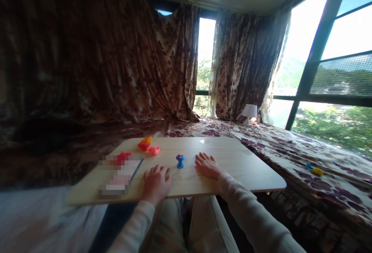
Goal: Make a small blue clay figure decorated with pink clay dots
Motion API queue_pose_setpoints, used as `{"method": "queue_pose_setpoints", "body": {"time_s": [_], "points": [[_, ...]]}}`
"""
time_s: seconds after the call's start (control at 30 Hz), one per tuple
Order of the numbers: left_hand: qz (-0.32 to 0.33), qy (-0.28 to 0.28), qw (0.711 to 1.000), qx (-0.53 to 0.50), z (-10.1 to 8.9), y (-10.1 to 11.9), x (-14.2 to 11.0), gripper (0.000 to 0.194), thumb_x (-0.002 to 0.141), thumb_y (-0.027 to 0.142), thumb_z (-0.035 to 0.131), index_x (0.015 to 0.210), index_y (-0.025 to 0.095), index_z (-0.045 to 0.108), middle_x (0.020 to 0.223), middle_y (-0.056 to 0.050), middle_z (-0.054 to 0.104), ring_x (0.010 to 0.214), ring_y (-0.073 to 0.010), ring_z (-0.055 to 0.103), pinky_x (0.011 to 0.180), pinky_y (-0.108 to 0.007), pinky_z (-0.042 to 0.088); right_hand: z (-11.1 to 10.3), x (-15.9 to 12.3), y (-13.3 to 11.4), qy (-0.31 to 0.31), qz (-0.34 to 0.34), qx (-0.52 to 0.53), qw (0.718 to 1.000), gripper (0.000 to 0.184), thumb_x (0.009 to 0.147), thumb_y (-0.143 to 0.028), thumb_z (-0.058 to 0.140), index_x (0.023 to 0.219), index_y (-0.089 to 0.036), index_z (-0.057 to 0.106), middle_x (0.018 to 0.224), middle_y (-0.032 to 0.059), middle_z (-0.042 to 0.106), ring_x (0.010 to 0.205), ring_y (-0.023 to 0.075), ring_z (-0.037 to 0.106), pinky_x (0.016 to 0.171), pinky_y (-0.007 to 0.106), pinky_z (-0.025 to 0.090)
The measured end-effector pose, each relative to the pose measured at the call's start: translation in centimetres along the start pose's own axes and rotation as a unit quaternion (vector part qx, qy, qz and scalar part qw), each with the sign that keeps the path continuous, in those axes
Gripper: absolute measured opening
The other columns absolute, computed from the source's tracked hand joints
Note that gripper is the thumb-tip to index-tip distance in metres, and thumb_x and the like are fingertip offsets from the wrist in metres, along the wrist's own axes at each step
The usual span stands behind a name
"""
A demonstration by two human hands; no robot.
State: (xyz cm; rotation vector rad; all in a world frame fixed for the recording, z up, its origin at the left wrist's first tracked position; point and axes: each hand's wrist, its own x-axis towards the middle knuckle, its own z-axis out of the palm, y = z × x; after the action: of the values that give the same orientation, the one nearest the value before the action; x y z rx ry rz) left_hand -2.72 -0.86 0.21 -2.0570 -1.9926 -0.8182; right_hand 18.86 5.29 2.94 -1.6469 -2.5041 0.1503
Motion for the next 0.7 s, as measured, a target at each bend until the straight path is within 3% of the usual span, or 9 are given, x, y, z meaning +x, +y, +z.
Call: {"method": "queue_pose_setpoints", "body": {"time_s": [0.1,0.27,0.33,0.43,0.53,0.63,0.7], "points": [[0.000,0.006,1.000,0.000,0.0,0.0,-0.1,0.026,0.081,0.030,0.044,0.096,0.022,0.064,0.103,-0.007,0.063,0.101,-0.0240,0.053,0.096,-0.046,0.028,0.6,-1.5,-0.7,0.004,-0.023,0.000,1.000,0.049,0.095,-0.035,0.022,0.138,-0.015,0.032,0.147,0.0149,0.025,0.136,0.0242,0.018,0.106,0.051,0.018],[-0.002,0.004,1.000,0.000,-0.1,0.1,-0.2,0.026,0.081,0.031,0.044,0.097,0.022,0.063,0.105,-0.007,0.062,0.101,-0.0240,0.054,0.096,-0.047,0.027,2.3,-5.8,-2.8,-0.002,-0.123,0.034,0.992,0.052,0.094,-0.043,0.021,0.140,-0.019,0.030,0.148,0.0082,0.024,0.137,0.0202,0.017,0.109,0.046,0.013],[-0.001,0.007,1.000,0.002,-0.1,0.1,-0.2,0.026,0.081,0.031,0.045,0.097,0.022,0.063,0.105,-0.007,0.062,0.100,-0.0237,0.054,0.097,-0.046,0.027,2.1,-5.2,-2.6,-0.006,-0.104,0.031,0.994,0.051,0.095,-0.042,0.022,0.139,-0.019,0.031,0.148,0.0086,0.024,0.137,0.0201,0.017,0.109,0.046,0.014],[0.003,0.004,1.000,0.002,-0.1,0.1,-0.1,0.026,0.081,0.031,0.045,0.097,0.022,0.063,0.105,-0.007,0.062,0.101,-0.0236,0.054,0.097,-0.046,0.028,1.2,-2.2,-1.2,-0.012,-0.024,0.005,1.000,0.049,0.095,-0.037,0.024,0.139,-0.016,0.032,0.148,0.0110,0.024,0.137,0.0215,0.017,0.108,0.048,0.015],[0.004,-0.001,1.000,0.001,-0.2,0.1,-0.1,0.026,0.081,0.030,0.044,0.097,0.022,0.063,0.104,-0.006,0.063,0.101,-0.0239,0.054,0.096,-0.047,0.028,0.3,0.1,-0.2,0.002,0.013,-0.003,1.000,0.048,0.095,-0.033,0.022,0.138,-0.014,0.031,0.148,0.0159,0.023,0.137,0.0249,0.017,0.105,0.055,0.017],[0.001,-0.003,1.000,0.000,-0.2,0.1,-0.1,0.026,0.081,0.030,0.044,0.097,0.022,0.064,0.104,-0.007,0.062,0.100,-0.0241,0.054,0.096,-0.047,0.028,0.6,-1.0,-0.6,0.000,-0.007,-0.003,1.000,0.049,0.095,-0.036,0.022,0.138,-0.014,0.031,0.148,0.0142,0.024,0.137,0.0235,0.018,0.106,0.052,0.017],[-0.001,-0.003,1.000,0.000,-0.3,0.1,-0.1,0.026,0.081,0.031,0.044,0.097,0.022,0.063,0.105,-0.007,0.062,0.101,-0.0244,0.054,0.096,-0.047,0.028,1.4,-3.0,-1.5,-0.008,-0.058,0.008,0.998,0.051,0.094,-0.041,0.023,0.139,-0.016,0.030,0.148,0.0117,0.025,0.137,0.0218,0.018,0.108,0.049,0.015]]}}
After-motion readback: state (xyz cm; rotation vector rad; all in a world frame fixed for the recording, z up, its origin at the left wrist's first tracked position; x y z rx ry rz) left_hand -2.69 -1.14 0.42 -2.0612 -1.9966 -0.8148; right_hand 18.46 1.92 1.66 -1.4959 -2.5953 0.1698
